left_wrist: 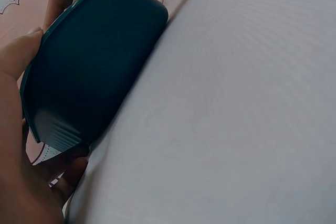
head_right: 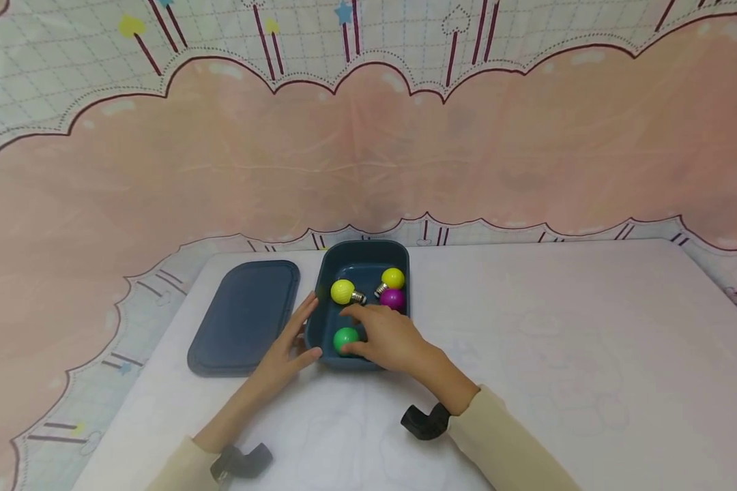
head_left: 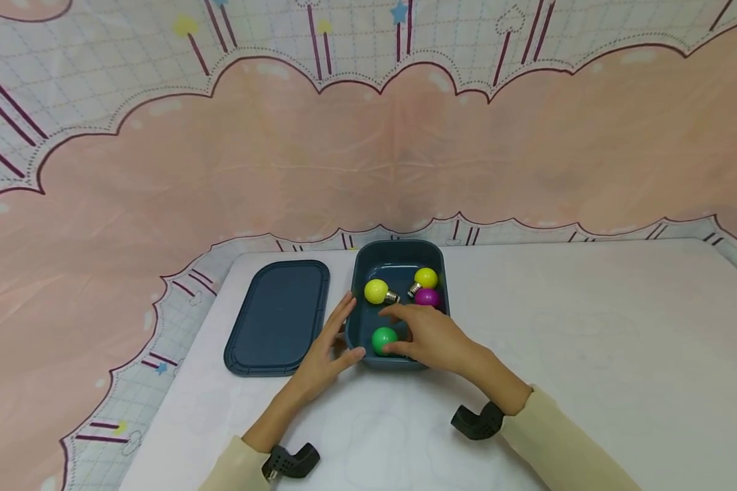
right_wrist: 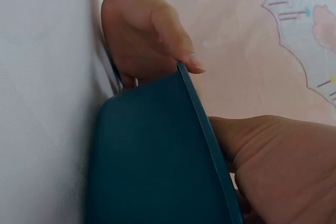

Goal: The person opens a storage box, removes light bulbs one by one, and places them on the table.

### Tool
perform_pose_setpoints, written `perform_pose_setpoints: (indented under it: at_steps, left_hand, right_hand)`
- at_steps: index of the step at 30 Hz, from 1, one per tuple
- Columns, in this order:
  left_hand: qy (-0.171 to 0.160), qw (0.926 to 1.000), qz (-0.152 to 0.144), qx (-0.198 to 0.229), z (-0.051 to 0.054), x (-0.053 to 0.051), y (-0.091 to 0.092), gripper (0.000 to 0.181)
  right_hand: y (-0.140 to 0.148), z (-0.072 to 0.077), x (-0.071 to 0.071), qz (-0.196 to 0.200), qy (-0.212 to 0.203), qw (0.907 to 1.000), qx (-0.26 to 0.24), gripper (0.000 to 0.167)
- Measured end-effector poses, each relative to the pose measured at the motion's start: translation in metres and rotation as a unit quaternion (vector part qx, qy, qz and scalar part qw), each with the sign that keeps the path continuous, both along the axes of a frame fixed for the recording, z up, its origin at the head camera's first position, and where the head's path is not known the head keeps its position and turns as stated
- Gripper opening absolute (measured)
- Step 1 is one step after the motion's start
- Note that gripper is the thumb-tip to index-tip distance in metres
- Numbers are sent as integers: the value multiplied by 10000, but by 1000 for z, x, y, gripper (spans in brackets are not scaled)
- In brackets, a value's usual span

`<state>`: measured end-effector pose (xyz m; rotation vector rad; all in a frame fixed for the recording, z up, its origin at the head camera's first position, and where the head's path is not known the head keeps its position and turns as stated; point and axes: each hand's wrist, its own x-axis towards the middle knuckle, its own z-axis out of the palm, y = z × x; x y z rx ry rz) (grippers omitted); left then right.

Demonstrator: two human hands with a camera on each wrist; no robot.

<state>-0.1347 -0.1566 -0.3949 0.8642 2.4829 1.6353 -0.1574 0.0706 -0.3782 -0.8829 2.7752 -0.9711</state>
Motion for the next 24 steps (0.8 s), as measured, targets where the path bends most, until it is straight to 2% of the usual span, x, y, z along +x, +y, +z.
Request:
perform_pose_setpoints:
  at_steps: [10,18,24]
  left_hand:
    - [160,9999,-3,-16,-5,-2,-2,72]
    - [132,9999,-7,6,-4,0,-2,71]
    - [128,9999,-30,0,-3,0,-2,71]
  right_hand:
    - [-3,0,-4,152,-58,9993,351,46]
    - [-9,1,-9,321,159,9962,789,41]
    - [-13,-2,-12,250,112,9977,623,35]
